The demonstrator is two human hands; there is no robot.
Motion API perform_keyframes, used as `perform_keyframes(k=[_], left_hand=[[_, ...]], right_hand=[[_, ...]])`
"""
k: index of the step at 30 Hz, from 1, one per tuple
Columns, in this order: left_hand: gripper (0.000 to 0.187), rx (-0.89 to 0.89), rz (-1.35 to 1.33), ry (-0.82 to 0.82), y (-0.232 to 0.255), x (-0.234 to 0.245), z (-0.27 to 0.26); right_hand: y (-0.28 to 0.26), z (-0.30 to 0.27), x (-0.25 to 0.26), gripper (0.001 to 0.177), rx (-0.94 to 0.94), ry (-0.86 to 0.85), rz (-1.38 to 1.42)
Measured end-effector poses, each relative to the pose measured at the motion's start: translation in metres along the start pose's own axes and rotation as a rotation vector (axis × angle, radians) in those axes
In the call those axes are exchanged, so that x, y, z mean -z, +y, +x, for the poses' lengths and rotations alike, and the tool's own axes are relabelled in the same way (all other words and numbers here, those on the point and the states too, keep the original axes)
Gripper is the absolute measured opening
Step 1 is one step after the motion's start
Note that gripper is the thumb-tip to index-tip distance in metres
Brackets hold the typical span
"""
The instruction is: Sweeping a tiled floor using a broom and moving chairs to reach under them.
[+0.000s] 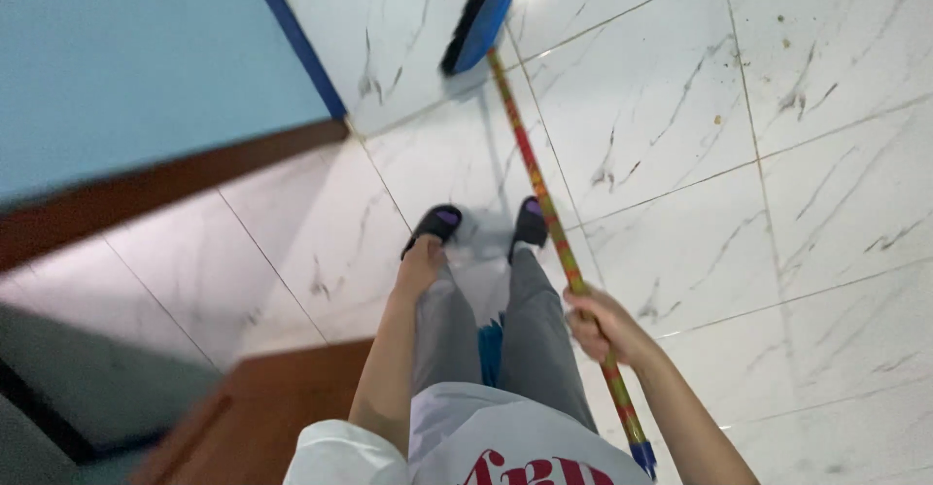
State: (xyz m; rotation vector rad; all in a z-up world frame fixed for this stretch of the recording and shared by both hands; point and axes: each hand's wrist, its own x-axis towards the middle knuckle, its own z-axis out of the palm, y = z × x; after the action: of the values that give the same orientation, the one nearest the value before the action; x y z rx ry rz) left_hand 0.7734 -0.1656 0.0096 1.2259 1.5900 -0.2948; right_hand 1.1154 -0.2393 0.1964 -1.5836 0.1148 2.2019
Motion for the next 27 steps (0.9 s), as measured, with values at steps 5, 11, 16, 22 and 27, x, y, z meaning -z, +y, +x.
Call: perform_keyframes(k=[5,11,16,22,27], left_hand=[[0.033,0.004,-0.256,0.140,0.000,-0.046,-0.009],[0.034,0.038,-0.352,0.285,-0.038,-0.031,-0.015],[0.036,0.160,-0.450,0.361,-0.075,-0.015,-0.032],[0.035,0.290,-0.660,0.327,-0.095,-0.040,-0.066],[0.036,0.350,-0.537,0.283,-0.117,-0.069,-0.073]], right_hand=[[0.041,-0.004,0.049,0.031,-0.431,-0.171,-0.128],[0.093,0.063,0.010,0.018,-0.606,-0.459,-0.511],[0.174,0.169,-0.017,0.022,-0.387,-0.542,-0.879],[0.104,0.284,0.016,0.037,-0.228,-0.381,-1.057],[-0.111,0.254,-0.036,0.026,-0.118,-0.071,-0.728]])
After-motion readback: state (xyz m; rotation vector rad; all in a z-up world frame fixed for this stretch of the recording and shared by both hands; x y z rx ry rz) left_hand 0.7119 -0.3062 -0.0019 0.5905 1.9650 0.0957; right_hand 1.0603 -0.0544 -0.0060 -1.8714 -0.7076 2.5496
